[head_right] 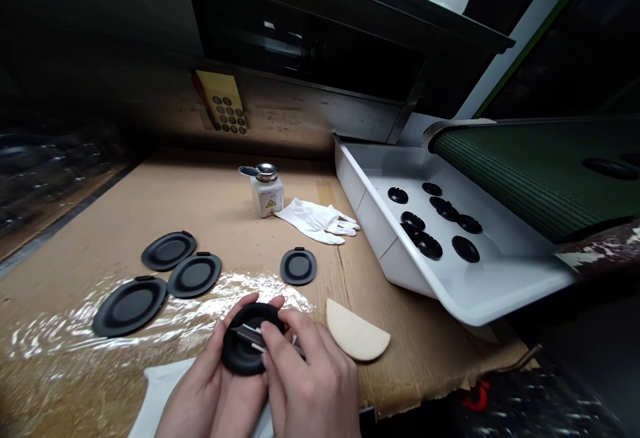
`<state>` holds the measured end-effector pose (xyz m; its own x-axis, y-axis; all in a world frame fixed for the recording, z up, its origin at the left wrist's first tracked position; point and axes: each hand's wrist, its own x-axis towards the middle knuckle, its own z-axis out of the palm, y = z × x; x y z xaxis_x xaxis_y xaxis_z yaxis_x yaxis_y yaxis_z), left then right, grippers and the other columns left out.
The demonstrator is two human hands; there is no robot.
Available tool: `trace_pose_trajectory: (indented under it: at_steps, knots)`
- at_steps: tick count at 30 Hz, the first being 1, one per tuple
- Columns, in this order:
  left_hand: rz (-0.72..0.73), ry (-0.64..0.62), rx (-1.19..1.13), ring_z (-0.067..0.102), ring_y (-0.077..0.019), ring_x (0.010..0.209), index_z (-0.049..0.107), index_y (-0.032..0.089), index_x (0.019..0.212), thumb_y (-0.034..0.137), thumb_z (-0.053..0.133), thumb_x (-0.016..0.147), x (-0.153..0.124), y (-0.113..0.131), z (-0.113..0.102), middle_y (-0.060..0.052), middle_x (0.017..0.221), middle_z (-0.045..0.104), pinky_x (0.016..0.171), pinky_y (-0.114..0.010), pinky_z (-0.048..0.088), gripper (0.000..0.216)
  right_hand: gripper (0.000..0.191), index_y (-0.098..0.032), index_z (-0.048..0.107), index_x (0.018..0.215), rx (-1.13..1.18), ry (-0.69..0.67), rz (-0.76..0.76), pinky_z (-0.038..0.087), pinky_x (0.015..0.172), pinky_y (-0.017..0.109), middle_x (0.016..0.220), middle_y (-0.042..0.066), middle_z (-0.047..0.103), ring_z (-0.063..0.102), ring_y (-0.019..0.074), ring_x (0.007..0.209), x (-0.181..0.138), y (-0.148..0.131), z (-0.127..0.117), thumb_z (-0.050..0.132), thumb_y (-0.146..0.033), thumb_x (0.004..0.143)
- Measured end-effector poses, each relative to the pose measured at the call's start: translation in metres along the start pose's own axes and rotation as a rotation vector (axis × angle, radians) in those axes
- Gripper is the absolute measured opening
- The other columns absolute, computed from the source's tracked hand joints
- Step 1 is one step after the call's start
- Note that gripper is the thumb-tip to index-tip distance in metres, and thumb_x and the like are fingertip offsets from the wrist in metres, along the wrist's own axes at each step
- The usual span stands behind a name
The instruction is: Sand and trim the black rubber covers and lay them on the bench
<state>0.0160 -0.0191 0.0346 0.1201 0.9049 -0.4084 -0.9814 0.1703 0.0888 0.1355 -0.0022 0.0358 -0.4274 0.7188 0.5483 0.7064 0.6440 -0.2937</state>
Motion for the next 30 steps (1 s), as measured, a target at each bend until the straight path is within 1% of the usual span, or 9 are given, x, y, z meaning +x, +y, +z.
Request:
trace_pose_trajectory:
  at_steps: [5,12,19,21,23,25,28,30]
  knots:
    - [0.000,0.001,0.011,0.055,-0.0212,0.106,0.061,0.023,0.103,0.031,0.038,0.088,0.000,0.000,0.000,-0.007,0.113,0.065,0.100,-0.040,0.032,0.028,0.029,-0.023,0.060,0.109,0.011,-0.031,-0.009,0.055,0.065,0.026,0.109,0.007,0.059,0.062,0.0177,0.085,0.001,0.001,-0.001,0.050,-0.018,0.083]
    - [-0.005,-0.013,0.005,0.055,-0.0221,0.107,0.062,0.023,0.101,0.032,0.037,0.088,0.002,-0.001,-0.001,-0.008,0.112,0.065,0.101,-0.042,0.031,0.030,0.028,-0.023,0.061,0.108,0.023,-0.029,-0.017,0.054,0.068,0.026,0.110,0.008,0.059,0.061,0.0172,0.086,0.001,0.001,-0.003,0.050,-0.018,0.082]
    - [0.023,0.016,0.047,0.054,-0.0227,0.109,0.061,0.023,0.102,0.032,0.038,0.089,0.002,-0.001,0.002,-0.008,0.110,0.066,0.098,-0.042,0.035,0.028,0.029,-0.024,0.061,0.107,0.050,-0.033,0.004,0.054,0.069,0.024,0.109,0.007,0.059,0.062,0.0169,0.086,0.001,-0.001,-0.006,0.050,-0.018,0.082]
    - [0.068,0.041,0.092,0.054,-0.0238,0.109,0.059,0.022,0.103,0.029,0.038,0.089,0.000,-0.002,0.005,-0.011,0.112,0.065,0.096,-0.042,0.037,0.027,0.028,-0.024,0.061,0.108,0.038,-0.017,0.035,0.053,0.070,0.025,0.108,0.007,0.059,0.062,0.0167,0.087,0.002,0.002,-0.011,0.048,-0.019,0.083]
    - [0.147,0.069,0.190,0.058,-0.0273,0.104,0.056,0.019,0.106,0.028,0.039,0.089,-0.002,-0.004,0.010,-0.016,0.113,0.063,0.091,-0.045,0.041,0.026,0.026,-0.025,0.061,0.106,-0.028,0.002,0.116,0.053,0.072,0.027,0.108,0.006,0.060,0.062,0.0176,0.088,0.005,0.014,-0.016,0.045,-0.022,0.085]
    - [0.196,0.100,0.292,0.062,-0.0298,0.097,0.052,0.017,0.109,0.028,0.039,0.088,-0.005,-0.005,0.015,-0.020,0.112,0.063,0.085,-0.045,0.045,0.027,0.025,-0.025,0.061,0.104,-0.149,-0.018,0.222,0.052,0.069,0.028,0.106,0.004,0.061,0.061,0.0191,0.089,0.008,0.035,-0.022,0.043,-0.025,0.087]
    - [0.163,0.134,0.368,0.066,-0.0277,0.086,0.048,0.016,0.110,0.030,0.037,0.088,-0.008,-0.006,0.020,-0.020,0.108,0.065,0.076,-0.039,0.049,0.028,0.022,-0.023,0.062,0.098,-0.296,-0.102,0.302,0.051,0.060,0.030,0.098,0.005,0.063,0.061,0.0209,0.083,0.014,0.074,-0.024,0.043,-0.024,0.086]
    - [0.125,0.107,0.397,0.066,-0.0253,0.076,0.051,0.016,0.107,0.034,0.035,0.088,-0.008,-0.006,0.021,-0.017,0.098,0.068,0.065,-0.035,0.050,0.030,0.022,-0.019,0.063,0.095,-0.314,-0.124,0.307,0.051,0.063,0.033,0.094,0.007,0.063,0.060,0.0223,0.082,0.018,0.091,-0.024,0.043,-0.020,0.085]
